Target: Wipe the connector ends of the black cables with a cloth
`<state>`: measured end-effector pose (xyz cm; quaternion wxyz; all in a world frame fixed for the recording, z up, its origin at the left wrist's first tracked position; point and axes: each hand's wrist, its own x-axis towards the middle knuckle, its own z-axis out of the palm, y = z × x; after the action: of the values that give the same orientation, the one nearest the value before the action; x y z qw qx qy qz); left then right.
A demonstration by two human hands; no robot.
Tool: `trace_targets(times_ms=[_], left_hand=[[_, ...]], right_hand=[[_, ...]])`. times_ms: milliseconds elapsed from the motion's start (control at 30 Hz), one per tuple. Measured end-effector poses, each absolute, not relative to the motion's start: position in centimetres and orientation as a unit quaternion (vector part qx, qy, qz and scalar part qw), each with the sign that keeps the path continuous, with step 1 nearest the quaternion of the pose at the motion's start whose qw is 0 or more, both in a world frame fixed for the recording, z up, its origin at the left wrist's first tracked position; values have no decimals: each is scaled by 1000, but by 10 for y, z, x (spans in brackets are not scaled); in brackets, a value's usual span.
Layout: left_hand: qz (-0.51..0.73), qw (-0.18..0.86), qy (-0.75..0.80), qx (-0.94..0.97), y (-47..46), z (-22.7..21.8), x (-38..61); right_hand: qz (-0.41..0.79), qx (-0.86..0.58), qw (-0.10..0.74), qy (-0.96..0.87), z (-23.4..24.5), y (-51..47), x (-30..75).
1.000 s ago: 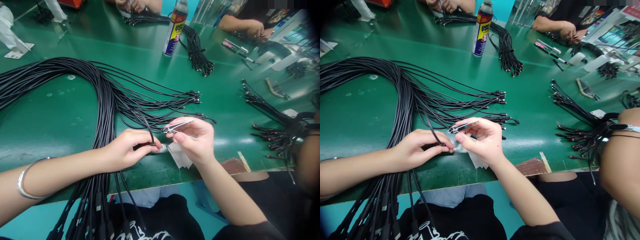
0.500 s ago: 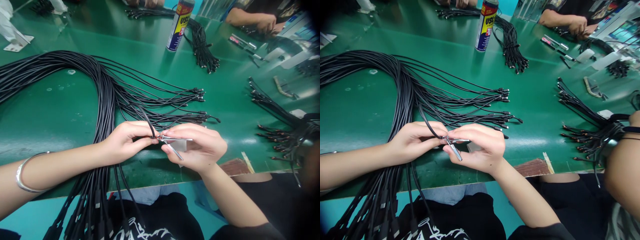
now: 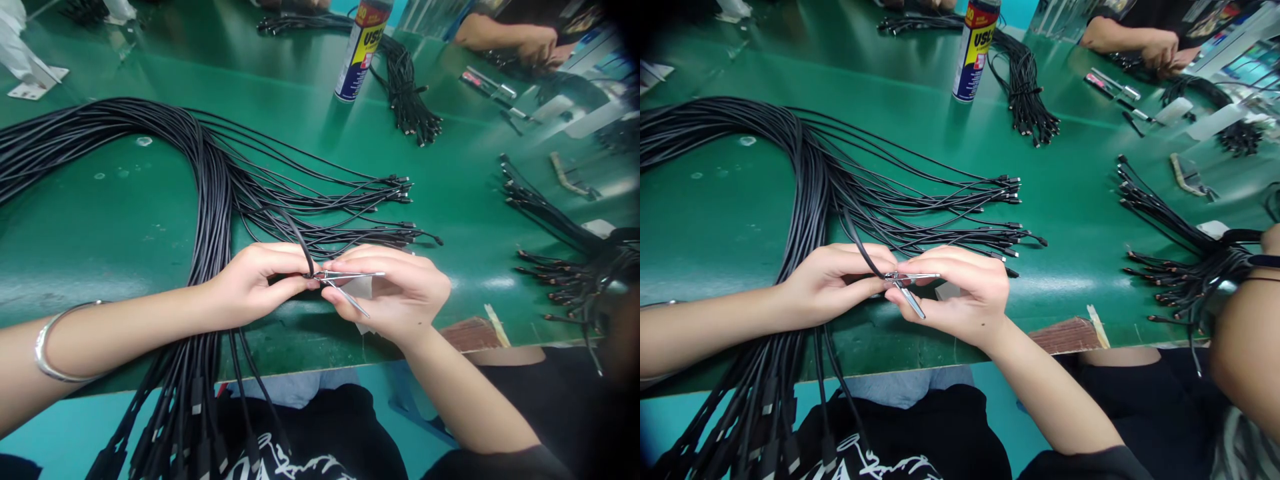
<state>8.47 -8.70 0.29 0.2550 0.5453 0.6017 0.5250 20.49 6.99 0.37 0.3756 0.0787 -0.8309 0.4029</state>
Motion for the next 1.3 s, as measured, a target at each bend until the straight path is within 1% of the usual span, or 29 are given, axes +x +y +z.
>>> trace_targets(times_ms=[167,300,433,567,667,800,900,967,1067,1133,1300], left_hand=[[513,260,610,545,-88,2,85],[512,258,613,544,-88,1,85],[518,226,610,555,-88,3,85],[501,227,616,564,-86,-4,83],[466,243,633,569,-84,-13,80],[439,261,641,573,-86,-20,78],[448,259,643,565,-87,-21,79],[466,249,637,562,-86,-19,81],[496,251,619,555,-85,-13,83],[514,267,605,546,-85,-10,84],[537,310,595,512,-86,-9,83]], right_hand=[[412,89,379,-824,6,69,204],[436,62,377,-814,7,68,203],[519,-5,354,-778,10,66,205],[643,-74,287,-706,6,66,206],[696,-116,248,-664,0,68,206],[722,-104,267,-630,-5,68,205],[706,-74,275,-648,-2,68,205],[671,-38,296,-678,1,69,205],[572,34,355,-739,6,70,207],[516,63,375,-768,7,70,209],[496,66,367,-784,6,72,214]])
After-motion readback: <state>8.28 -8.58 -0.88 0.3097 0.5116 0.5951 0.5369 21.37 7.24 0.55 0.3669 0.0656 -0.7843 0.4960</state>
